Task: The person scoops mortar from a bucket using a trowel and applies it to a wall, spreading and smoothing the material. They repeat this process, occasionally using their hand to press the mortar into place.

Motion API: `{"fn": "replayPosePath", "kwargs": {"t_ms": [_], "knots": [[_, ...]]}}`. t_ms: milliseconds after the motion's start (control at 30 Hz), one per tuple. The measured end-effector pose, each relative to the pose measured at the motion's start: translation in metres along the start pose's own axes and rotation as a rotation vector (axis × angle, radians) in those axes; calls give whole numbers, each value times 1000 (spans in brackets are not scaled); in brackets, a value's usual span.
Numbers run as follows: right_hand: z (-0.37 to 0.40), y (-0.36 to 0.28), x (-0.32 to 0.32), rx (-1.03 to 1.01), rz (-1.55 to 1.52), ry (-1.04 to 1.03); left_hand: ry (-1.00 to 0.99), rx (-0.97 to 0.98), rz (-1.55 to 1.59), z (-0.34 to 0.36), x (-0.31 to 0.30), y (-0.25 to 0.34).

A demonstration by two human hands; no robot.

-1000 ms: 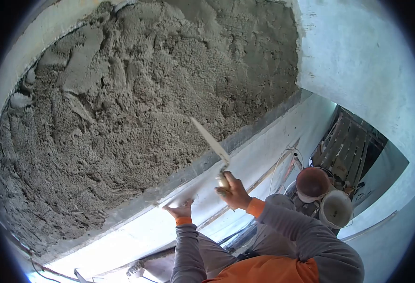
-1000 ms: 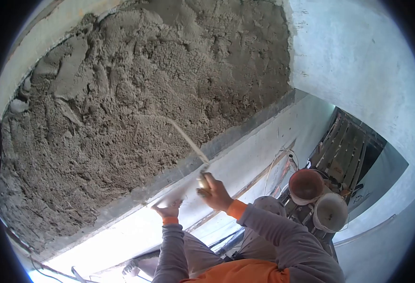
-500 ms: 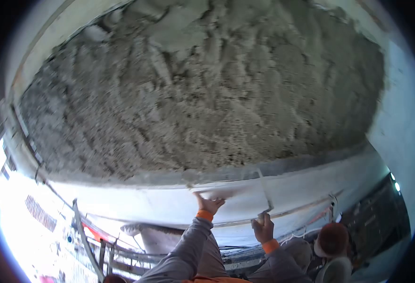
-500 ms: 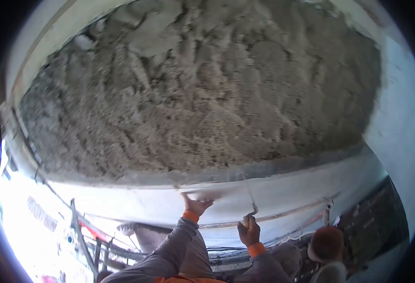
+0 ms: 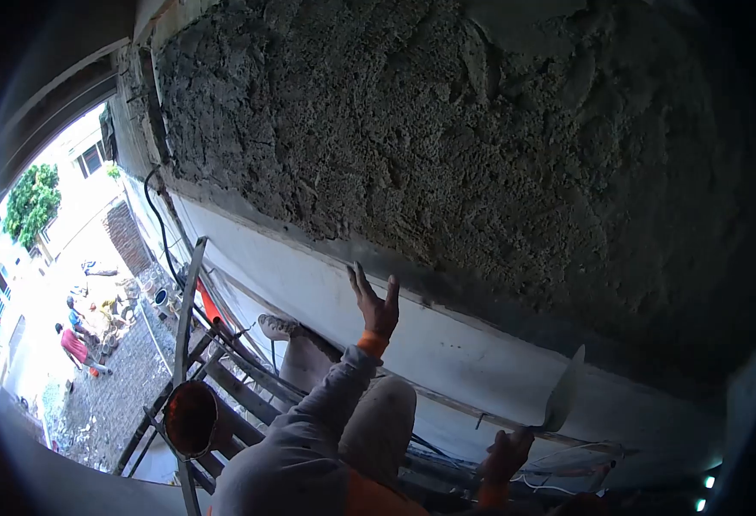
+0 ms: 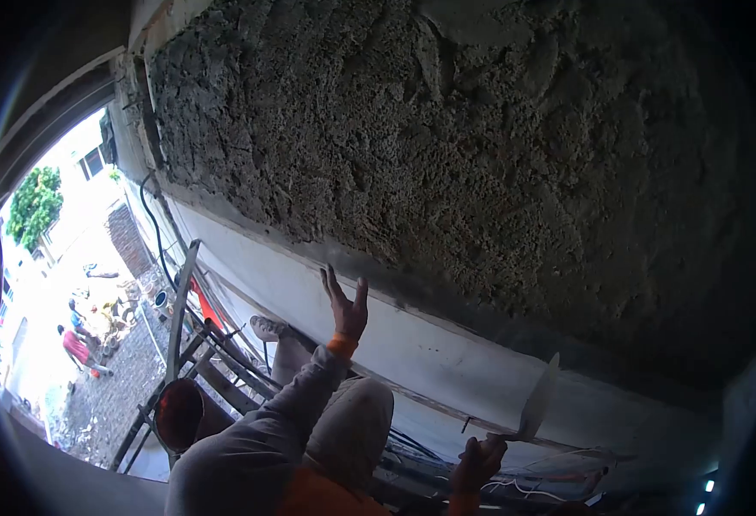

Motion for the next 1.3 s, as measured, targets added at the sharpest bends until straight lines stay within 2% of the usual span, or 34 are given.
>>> {"fn": "replayPosePath", "kwargs": {"t_ms": [100, 133, 167, 200, 233, 333, 467, 567, 700, 800, 933, 1000, 1067, 1133, 1200, 1300], "knots": [[3, 7, -1, -205, 226, -11, -22, 350, -96, -67, -6, 83], [5, 13, -1, -254, 271, -19, -20, 401, -163, -87, -2, 96], [3, 16, -1, -13, 84, -54, -20, 451, -227, -103, 3, 107], [3, 14, 2, 229, -100, -85, -47, 456, -272, -116, 8, 116], [2, 1, 2, 374, -225, -70, -73, 462, -316, -127, 12, 126], [-2, -1, 0, 332, -256, -47, -174, 407, -357, -137, 28, 130], [-1, 0, 3, 431, -358, 19, -229, 376, -356, -140, 33, 129], [1, 19, 8, 436, -329, -18, -262, 396, -394, -141, 29, 131], [1, 27, 13, 422, -342, -53, -145, 510, -303, -139, 19, 154], [0, 21, 16, 403, -352, -31, -244, 568, -409, -142, 35, 165], [-2, 20, 12, 402, -350, -8, -223, 553, -300, -163, 18, 162], [-4, 20, 7, 383, -309, 20, -60, 513, -271, -202, -9, 147], [-7, 22, 2, 366, -278, 33, 129, 408, -312, -256, -35, 109], [-7, 27, -3, 357, -262, 34, 164, 115, -398, -304, -51, 56], [-3, 52, -6, 365, -209, 50, 23, 98, -333, -316, -51, 34], [-4, 43, -4, 380, -176, 33, -95, 63, -290, -323, -50, 26]]}}
Point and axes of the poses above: each hand's wrist, its own z-axis away from the middle knuckle, its own x-axis out of the palm, y = z × x, the point moved 8 cm from there along -z, towards the middle knuckle, and after that the axes turned 4 degrees about y, right-handed, at the moved point
